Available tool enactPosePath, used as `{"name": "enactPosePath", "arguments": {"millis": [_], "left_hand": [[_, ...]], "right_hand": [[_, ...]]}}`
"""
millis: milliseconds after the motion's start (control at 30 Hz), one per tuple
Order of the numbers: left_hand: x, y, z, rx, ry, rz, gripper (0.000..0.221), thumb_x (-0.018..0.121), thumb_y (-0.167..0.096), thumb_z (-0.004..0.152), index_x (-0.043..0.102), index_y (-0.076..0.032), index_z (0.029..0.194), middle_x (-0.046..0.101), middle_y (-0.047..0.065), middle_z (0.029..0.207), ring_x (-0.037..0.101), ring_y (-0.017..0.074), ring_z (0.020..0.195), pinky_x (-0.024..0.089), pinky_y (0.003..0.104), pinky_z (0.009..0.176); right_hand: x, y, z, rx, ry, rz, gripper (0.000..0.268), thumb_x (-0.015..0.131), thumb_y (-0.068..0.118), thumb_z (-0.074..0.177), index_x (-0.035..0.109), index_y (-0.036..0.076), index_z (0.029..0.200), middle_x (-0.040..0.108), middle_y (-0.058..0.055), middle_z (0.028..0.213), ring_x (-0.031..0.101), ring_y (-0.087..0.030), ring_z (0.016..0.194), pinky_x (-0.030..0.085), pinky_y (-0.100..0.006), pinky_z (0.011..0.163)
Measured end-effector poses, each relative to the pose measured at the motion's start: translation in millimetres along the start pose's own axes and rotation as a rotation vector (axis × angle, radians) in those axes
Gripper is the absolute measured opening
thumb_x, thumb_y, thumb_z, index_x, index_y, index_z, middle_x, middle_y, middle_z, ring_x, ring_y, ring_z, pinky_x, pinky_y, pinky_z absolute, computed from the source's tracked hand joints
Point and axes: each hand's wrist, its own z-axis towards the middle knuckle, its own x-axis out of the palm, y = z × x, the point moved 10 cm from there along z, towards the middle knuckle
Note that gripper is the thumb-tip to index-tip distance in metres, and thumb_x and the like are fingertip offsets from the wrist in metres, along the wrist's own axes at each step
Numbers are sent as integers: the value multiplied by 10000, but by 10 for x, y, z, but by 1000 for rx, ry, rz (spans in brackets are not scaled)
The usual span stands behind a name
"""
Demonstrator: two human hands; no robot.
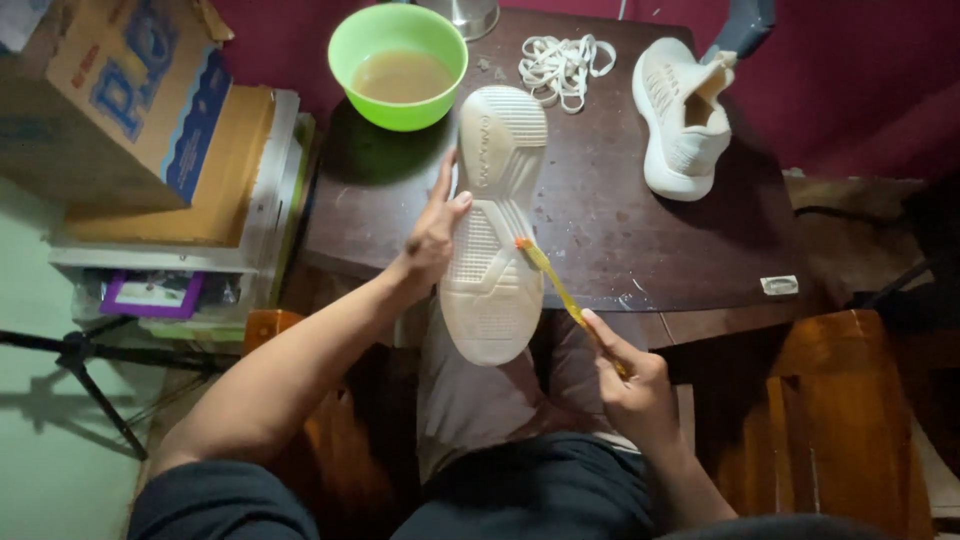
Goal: Applying a liquid adhesive or cleaning solution to the sole and edges of a white sneaker using a small brush.
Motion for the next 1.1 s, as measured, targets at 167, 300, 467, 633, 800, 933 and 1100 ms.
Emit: {"name": "enactPosePath", "arguments": {"millis": [167,300,467,633,800,933,1100], "left_hand": [[171,133,23,-157,129,-258,780,401,-264,1028,-54,-33,1618,11,211,1716,195,319,1558,249,409,1255],[138,253,58,-67,116,-339,837,464,-274,996,-29,-35,1629,-44,173,1727,92,288,1586,166,443,1276],[198,193,1,-123,136,-274,847,451,-323,974,-13,-58,1631,-13,154,1732,107,280,1585,187,443,1266],[314,33,-101,-67,153,-297,828,489,-335,1013,29,-78,1652,-13,195,1725,31,355,1572,88,537,1254],[409,-230,-148,-39,152,-223,729,430,-312,1062,105,-32,1652,13,300,1693,-43,467,1554,-13,623,1231],[311,11,-74,-34,137,-190,735,431,-310,1065,99,-16,1651,12,314,1689,-48,472,1554,-19,613,1234],[373,-242,-68,-56,147,-218,715,434,-292,1063,125,-21,1648,23,305,1691,-56,461,1553,-25,601,1235]], "right_hand": [[-137,-136,-86,174,110,-33,472,599,36,919,729,212,1337,681,115,779,373,-64,493,295,-233,482],[-254,-70,-33,96,137,22,536,559,-36,856,707,159,1332,793,6,1184,392,-48,522,357,-197,503],[-331,-85,-30,74,77,43,491,577,-10,889,732,158,1324,552,81,704,285,-63,497,251,-219,472],[-14,-28,230,-19,73,-35,547,593,-2,847,731,242,1317,755,-63,844,552,-228,665,442,-339,569],[-16,477,548,-199,-67,-68,508,607,-14,902,732,240,1324,771,-208,896,740,-415,832,574,-455,701],[-270,305,670,-207,-246,-10,456,554,-17,971,684,138,1380,713,-279,1114,699,-412,1021,554,-497,815],[-94,78,624,-141,-60,150,564,521,-72,850,753,195,1290,788,-185,952,722,-312,996,578,-418,832]]}}
